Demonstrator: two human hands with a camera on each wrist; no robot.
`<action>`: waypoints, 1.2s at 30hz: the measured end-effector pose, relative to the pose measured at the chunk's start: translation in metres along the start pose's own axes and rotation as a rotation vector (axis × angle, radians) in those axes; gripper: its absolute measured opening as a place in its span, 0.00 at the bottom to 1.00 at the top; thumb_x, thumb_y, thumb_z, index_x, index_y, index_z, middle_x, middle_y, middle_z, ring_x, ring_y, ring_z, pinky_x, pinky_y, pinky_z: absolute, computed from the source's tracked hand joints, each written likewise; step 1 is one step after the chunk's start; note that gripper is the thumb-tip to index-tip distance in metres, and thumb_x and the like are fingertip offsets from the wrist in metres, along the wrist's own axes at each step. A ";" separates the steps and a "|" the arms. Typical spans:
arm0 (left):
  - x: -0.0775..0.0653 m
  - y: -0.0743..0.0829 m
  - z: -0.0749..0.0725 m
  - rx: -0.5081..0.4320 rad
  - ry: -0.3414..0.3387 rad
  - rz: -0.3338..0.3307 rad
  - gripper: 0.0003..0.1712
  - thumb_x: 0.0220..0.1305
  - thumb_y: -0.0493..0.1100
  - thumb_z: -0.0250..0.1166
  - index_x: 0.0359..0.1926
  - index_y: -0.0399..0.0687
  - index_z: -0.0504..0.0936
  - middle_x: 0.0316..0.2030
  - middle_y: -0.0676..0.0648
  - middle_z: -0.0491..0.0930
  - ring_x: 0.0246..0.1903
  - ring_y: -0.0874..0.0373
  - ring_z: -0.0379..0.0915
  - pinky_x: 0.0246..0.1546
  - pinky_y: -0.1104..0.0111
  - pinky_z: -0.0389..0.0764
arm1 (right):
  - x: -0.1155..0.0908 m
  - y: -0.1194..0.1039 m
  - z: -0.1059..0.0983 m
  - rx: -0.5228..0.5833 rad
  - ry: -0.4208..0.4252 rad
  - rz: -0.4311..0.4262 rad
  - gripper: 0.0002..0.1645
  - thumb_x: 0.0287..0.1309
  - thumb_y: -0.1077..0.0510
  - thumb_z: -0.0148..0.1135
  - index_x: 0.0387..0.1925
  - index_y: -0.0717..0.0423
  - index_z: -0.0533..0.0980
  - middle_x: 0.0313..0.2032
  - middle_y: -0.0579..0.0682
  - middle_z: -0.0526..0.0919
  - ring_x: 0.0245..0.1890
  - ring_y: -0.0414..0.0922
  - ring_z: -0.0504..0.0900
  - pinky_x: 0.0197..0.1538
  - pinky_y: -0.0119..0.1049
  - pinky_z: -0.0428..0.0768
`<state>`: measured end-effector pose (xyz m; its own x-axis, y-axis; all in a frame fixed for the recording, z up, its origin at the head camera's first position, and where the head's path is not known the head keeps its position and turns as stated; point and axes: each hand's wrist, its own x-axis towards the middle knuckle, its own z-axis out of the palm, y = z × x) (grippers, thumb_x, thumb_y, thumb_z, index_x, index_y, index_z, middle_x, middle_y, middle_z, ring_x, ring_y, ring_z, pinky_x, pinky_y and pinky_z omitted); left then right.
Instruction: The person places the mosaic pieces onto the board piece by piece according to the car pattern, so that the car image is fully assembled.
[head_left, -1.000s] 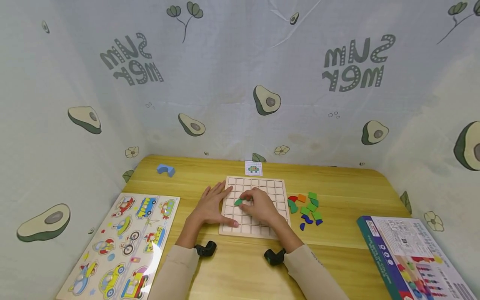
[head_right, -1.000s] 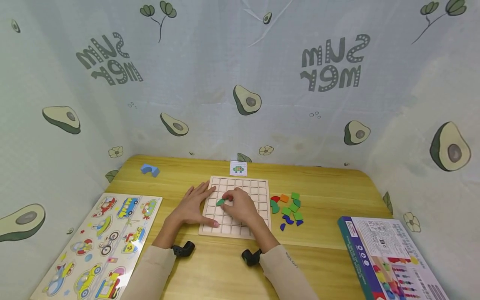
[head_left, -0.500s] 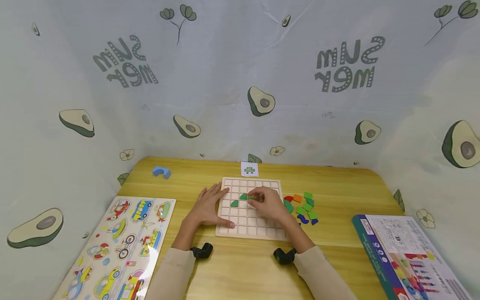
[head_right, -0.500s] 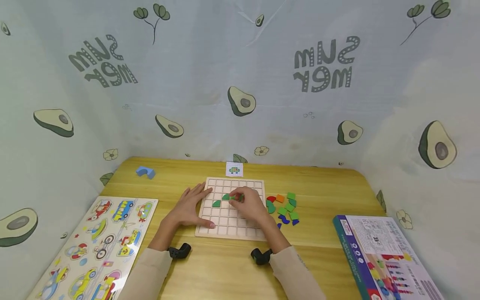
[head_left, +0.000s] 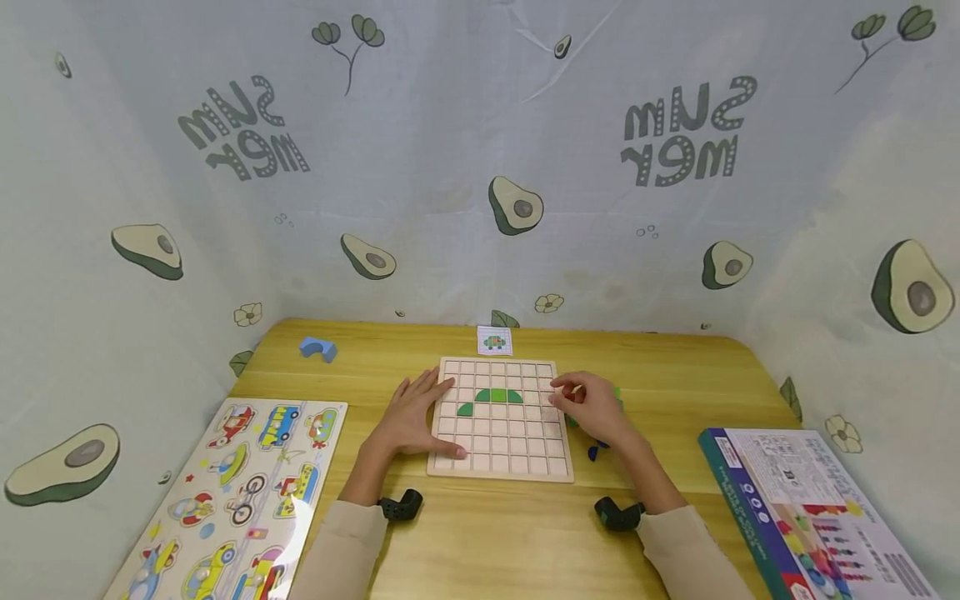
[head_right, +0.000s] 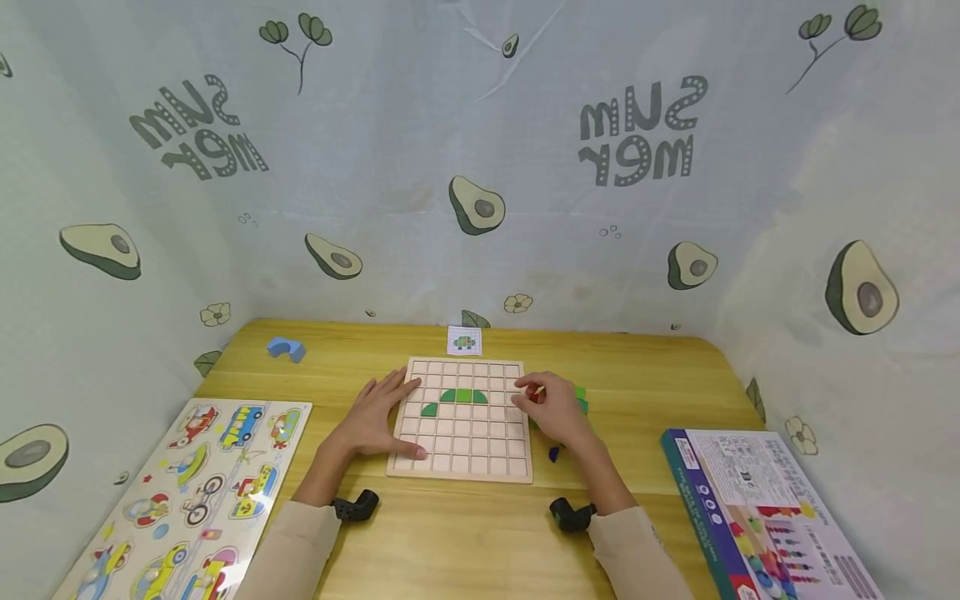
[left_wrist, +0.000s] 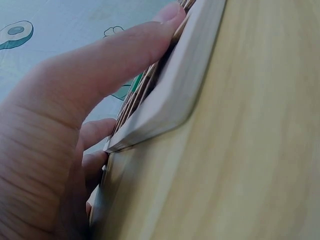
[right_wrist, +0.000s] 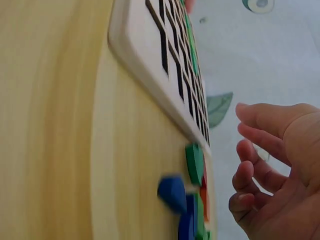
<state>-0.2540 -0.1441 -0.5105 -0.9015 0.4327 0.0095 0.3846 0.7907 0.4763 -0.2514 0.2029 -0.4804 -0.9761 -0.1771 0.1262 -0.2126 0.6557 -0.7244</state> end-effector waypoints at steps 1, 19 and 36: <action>0.000 0.000 0.000 -0.001 0.001 0.001 0.73 0.36 0.75 0.78 0.81 0.55 0.58 0.82 0.42 0.47 0.82 0.42 0.42 0.81 0.43 0.40 | -0.001 0.003 -0.005 0.003 0.003 0.007 0.16 0.66 0.57 0.69 0.52 0.60 0.84 0.37 0.53 0.81 0.27 0.42 0.70 0.27 0.31 0.70; 0.000 0.000 0.000 0.002 -0.002 -0.003 0.73 0.36 0.76 0.77 0.81 0.55 0.58 0.82 0.42 0.47 0.82 0.42 0.42 0.82 0.44 0.39 | -0.008 0.048 -0.048 -0.124 0.028 0.152 0.25 0.68 0.50 0.68 0.57 0.65 0.80 0.46 0.63 0.81 0.39 0.51 0.77 0.38 0.36 0.76; 0.000 0.001 -0.001 0.003 -0.018 -0.009 0.73 0.37 0.76 0.77 0.82 0.57 0.56 0.83 0.42 0.45 0.82 0.42 0.40 0.82 0.44 0.38 | -0.012 0.052 -0.054 -0.168 0.012 0.187 0.25 0.65 0.56 0.68 0.57 0.70 0.78 0.45 0.65 0.79 0.40 0.55 0.76 0.41 0.44 0.78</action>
<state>-0.2538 -0.1434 -0.5094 -0.9014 0.4329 -0.0107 0.3768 0.7962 0.4734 -0.2535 0.2787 -0.4825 -0.9994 -0.0332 0.0092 -0.0318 0.7892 -0.6134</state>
